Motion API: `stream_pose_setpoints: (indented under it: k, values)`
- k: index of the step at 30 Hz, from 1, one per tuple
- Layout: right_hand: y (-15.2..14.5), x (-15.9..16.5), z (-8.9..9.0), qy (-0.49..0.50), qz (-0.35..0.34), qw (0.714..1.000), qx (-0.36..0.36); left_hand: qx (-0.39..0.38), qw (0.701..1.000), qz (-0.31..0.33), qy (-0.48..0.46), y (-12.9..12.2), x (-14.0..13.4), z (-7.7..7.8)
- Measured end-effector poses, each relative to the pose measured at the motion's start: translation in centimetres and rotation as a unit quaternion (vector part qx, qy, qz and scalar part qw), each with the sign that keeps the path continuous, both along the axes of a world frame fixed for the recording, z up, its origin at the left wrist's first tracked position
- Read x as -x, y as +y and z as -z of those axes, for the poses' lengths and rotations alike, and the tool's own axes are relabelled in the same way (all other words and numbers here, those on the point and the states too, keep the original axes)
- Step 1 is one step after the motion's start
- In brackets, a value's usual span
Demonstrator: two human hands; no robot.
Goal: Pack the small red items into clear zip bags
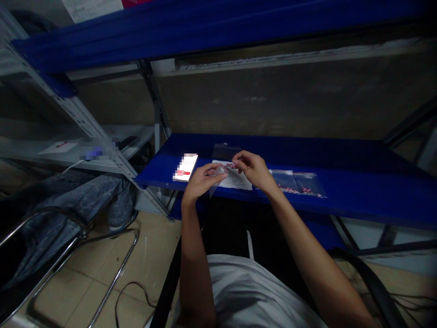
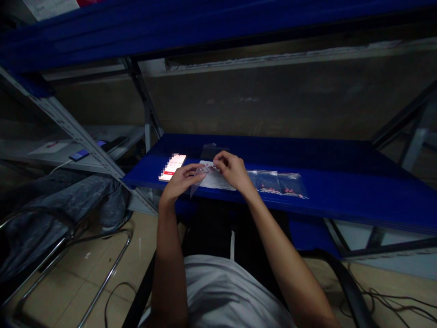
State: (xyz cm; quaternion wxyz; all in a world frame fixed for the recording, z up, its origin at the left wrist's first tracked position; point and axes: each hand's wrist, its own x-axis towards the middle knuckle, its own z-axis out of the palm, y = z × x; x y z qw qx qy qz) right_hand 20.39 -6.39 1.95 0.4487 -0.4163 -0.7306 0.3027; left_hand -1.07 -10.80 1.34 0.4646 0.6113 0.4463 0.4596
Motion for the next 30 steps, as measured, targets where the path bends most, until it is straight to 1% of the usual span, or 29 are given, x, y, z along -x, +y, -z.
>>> stream_pose_setpoints:
  k: [4,7,9,11,14,18,21,24,26,30]
  values:
    - [-0.9,0.0,-0.9,0.057,-0.07,0.994,0.064,0.014,0.998,0.04,-0.043,0.0,-0.4,0.0]
    - [-1.1,0.2,-1.3,0.043,-0.097,0.992,0.065,0.021,0.997,0.047,-0.055,-0.1,-0.6,0.1]
    - [-1.1,0.3,-1.5,-0.001,-0.094,0.995,0.039,0.017,0.997,0.052,-0.06,0.0,-0.7,0.3]
    - [-1.2,0.4,-1.8,-0.044,-0.076,0.996,0.01,0.01,0.996,0.059,-0.064,0.0,-0.7,0.3]
    - [-1.4,0.5,-2.6,-0.082,-0.049,0.995,-0.023,0.007,0.996,0.059,-0.064,0.0,-0.8,0.4]
    - [-1.8,0.6,-3.8,-0.136,-0.054,0.989,-0.03,0.005,0.996,0.055,-0.067,-0.1,-0.9,0.3]
    - [-1.8,0.8,-4.3,-0.167,-0.053,0.984,-0.024,0.011,0.995,0.058,-0.077,0.0,-1.0,0.3]
    - [-1.7,1.1,-4.3,-0.182,-0.053,0.982,-0.019,0.012,0.995,0.057,-0.085,0.1,-1.0,0.5]
    - [-1.6,1.1,-4.2,-0.181,-0.068,0.981,-0.014,0.008,0.995,0.056,-0.087,0.1,-0.9,0.5]
    - [-0.4,0.3,-3.5,-0.133,-0.093,0.987,-0.008,0.009,0.996,0.055,-0.076,0.0,-0.7,0.5]
